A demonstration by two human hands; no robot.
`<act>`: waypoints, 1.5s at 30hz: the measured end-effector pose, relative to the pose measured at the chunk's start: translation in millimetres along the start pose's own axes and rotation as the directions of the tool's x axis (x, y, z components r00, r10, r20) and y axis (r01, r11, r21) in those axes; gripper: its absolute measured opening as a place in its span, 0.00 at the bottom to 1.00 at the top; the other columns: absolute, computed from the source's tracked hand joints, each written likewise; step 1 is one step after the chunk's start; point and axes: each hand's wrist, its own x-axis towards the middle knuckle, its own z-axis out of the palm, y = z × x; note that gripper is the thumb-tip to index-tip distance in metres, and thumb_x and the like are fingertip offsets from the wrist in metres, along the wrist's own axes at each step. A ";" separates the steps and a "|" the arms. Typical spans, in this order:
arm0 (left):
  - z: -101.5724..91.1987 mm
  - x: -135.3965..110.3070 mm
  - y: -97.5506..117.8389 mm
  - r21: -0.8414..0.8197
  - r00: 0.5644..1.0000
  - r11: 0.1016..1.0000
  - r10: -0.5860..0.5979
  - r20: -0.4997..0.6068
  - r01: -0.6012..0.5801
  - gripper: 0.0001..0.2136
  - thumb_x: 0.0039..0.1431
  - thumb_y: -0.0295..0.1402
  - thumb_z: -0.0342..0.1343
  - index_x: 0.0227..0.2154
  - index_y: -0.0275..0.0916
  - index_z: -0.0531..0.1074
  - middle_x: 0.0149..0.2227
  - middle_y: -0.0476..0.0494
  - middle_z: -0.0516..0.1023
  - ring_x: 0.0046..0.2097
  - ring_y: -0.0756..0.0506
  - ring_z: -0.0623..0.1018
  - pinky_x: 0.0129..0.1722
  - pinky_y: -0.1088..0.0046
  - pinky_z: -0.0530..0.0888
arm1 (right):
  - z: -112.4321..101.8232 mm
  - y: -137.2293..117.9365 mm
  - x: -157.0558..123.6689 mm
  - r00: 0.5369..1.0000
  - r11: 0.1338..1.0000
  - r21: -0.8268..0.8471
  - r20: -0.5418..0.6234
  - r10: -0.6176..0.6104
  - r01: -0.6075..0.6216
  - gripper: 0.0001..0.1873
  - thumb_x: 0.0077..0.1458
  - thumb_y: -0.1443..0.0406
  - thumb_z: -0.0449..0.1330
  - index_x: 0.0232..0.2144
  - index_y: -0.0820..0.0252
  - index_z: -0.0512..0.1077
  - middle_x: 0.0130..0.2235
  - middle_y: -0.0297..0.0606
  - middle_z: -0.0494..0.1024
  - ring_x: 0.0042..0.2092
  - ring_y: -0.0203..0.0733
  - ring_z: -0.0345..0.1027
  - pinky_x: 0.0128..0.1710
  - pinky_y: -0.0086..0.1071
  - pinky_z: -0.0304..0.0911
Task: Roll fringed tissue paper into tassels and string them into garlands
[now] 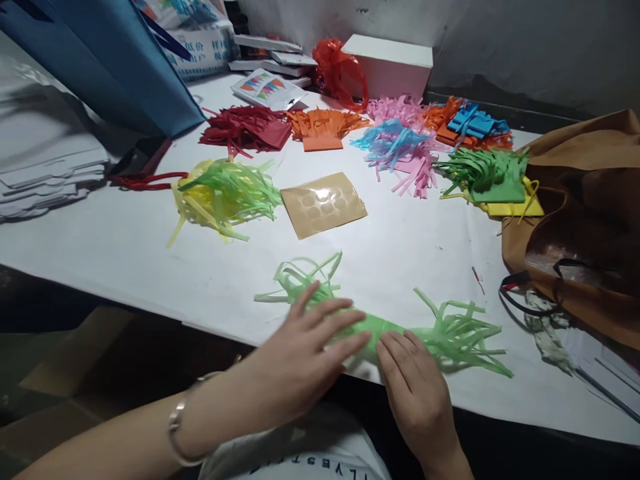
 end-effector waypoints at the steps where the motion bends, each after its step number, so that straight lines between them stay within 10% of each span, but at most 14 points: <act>1: 10.0 5.2 7.2 -0.011 0.999 0.999 0.034 -0.005 -0.034 0.17 0.64 0.23 0.51 0.55 0.40 0.68 0.53 0.41 0.76 0.58 0.38 0.69 0.67 0.45 0.47 | 0.0 -0.8 1.2 1.000 1.000 0.010 -0.004 -0.009 0.009 0.15 0.61 0.79 0.54 0.48 0.75 0.74 0.47 0.54 0.80 0.53 0.52 0.73 0.56 0.51 0.68; 6: 44.4 13.2 5.5 -0.025 0.997 0.997 0.066 -0.029 -0.067 0.11 0.65 0.19 0.46 0.39 0.39 0.71 0.35 0.47 0.79 0.41 0.45 0.74 0.58 0.55 0.58 | -3.8 0.0 -1.6 0.995 0.995 0.025 0.047 0.094 -0.095 0.17 0.62 0.79 0.52 0.50 0.70 0.72 0.48 0.50 0.79 0.54 0.52 0.71 0.55 0.52 0.65; 16: 41.6 30.7 -8.6 0.216 0.962 0.938 -0.272 -0.034 0.273 0.16 0.70 0.33 0.48 0.25 0.38 0.70 0.26 0.45 0.74 0.33 0.42 0.71 0.43 0.57 0.62 | 4.2 2.7 18.8 0.851 0.796 -0.384 0.048 0.524 -0.468 0.12 0.66 0.64 0.54 0.29 0.58 0.67 0.31 0.40 0.73 0.38 0.49 0.67 0.47 0.51 0.58; 27: 34.9 31.5 -10.9 0.134 0.984 0.977 -0.153 -0.090 0.164 0.12 0.64 0.43 0.57 0.38 0.38 0.73 0.40 0.40 0.78 0.44 0.38 0.72 0.54 0.48 0.60 | 5.9 -0.8 21.7 0.967 0.969 -0.002 0.060 0.248 -0.248 0.09 0.64 0.75 0.55 0.42 0.61 0.72 0.35 0.37 0.77 0.38 0.40 0.71 0.52 0.43 0.56; 32: 35.8 21.6 -8.9 0.040 0.998 0.998 0.053 -0.016 -0.053 0.10 0.67 0.21 0.48 0.35 0.40 0.71 0.33 0.49 0.76 0.41 0.45 0.72 0.61 0.52 0.54 | 5.4 -4.7 23.9 0.965 0.968 0.029 0.100 0.244 -0.248 0.06 0.66 0.69 0.55 0.43 0.60 0.71 0.38 0.38 0.77 0.40 0.42 0.69 0.52 0.44 0.54; 45: 40.1 23.7 -8.0 0.111 0.970 0.964 -0.242 -0.016 0.242 0.09 0.66 0.29 0.52 0.29 0.37 0.71 0.37 0.42 0.76 0.40 0.41 0.71 0.46 0.58 0.62 | -7.4 14.4 12.4 0.889 0.897 -0.303 0.229 0.396 -0.321 0.10 0.67 0.67 0.52 0.31 0.58 0.67 0.32 0.36 0.71 0.37 0.46 0.63 0.47 0.46 0.53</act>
